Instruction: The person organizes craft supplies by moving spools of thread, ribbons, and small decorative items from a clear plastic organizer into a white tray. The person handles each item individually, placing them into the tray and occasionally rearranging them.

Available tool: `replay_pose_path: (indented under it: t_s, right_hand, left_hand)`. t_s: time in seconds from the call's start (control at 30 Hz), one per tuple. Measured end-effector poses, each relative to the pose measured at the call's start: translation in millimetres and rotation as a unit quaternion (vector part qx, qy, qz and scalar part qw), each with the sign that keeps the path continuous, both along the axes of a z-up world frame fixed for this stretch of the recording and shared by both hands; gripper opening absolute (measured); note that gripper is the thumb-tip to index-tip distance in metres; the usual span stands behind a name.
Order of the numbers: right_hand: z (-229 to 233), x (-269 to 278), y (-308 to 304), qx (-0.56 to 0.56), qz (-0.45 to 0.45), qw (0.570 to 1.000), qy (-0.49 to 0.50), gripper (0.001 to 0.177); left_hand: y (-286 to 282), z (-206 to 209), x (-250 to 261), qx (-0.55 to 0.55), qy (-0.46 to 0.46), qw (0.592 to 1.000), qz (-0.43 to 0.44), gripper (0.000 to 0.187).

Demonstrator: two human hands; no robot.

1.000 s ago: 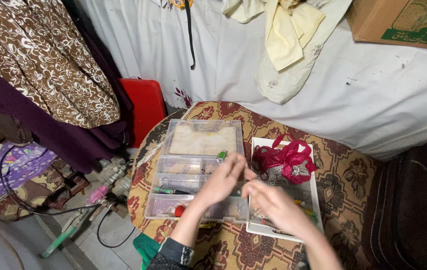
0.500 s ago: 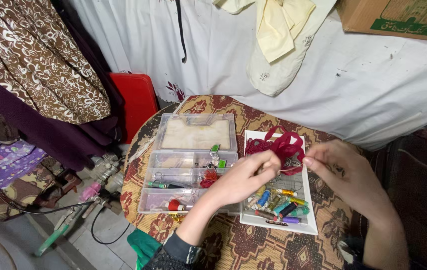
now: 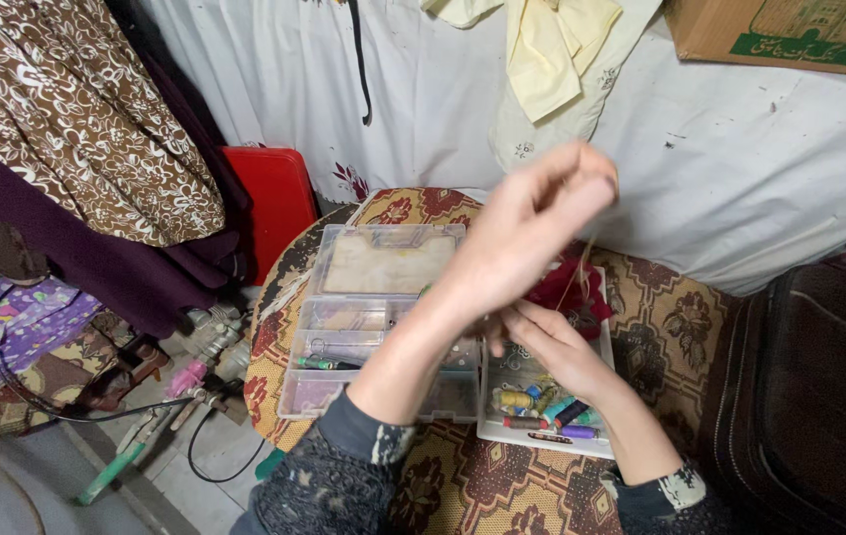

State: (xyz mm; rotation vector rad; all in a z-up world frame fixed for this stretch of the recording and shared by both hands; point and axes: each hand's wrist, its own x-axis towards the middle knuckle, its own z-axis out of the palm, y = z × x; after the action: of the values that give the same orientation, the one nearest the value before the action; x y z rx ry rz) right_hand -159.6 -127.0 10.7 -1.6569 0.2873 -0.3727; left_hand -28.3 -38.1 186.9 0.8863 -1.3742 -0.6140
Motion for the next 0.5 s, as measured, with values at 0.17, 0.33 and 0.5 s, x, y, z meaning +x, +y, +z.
replay_pose_path:
  t_s: [0.17, 0.33, 0.5]
  right_hand:
    - [5, -2, -2, 0.000, 0.021, 0.999, 0.032, 0.035]
    - [-18, -17, -14, 0.086, -0.004, 0.996, 0.023, 0.034]
    - [-29, -32, -29, 0.090, -0.033, 0.995, -0.006, 0.037]
  left_hand:
    - [7, 38, 28, -0.067, 0.001, 0.994, 0.081, 0.015]
    - [28, 51, 49, -0.141, -0.106, 0.951, 0.254, 0.016]
    - [45, 41, 61, -0.135, -0.158, 0.908, 0.363, 0.015]
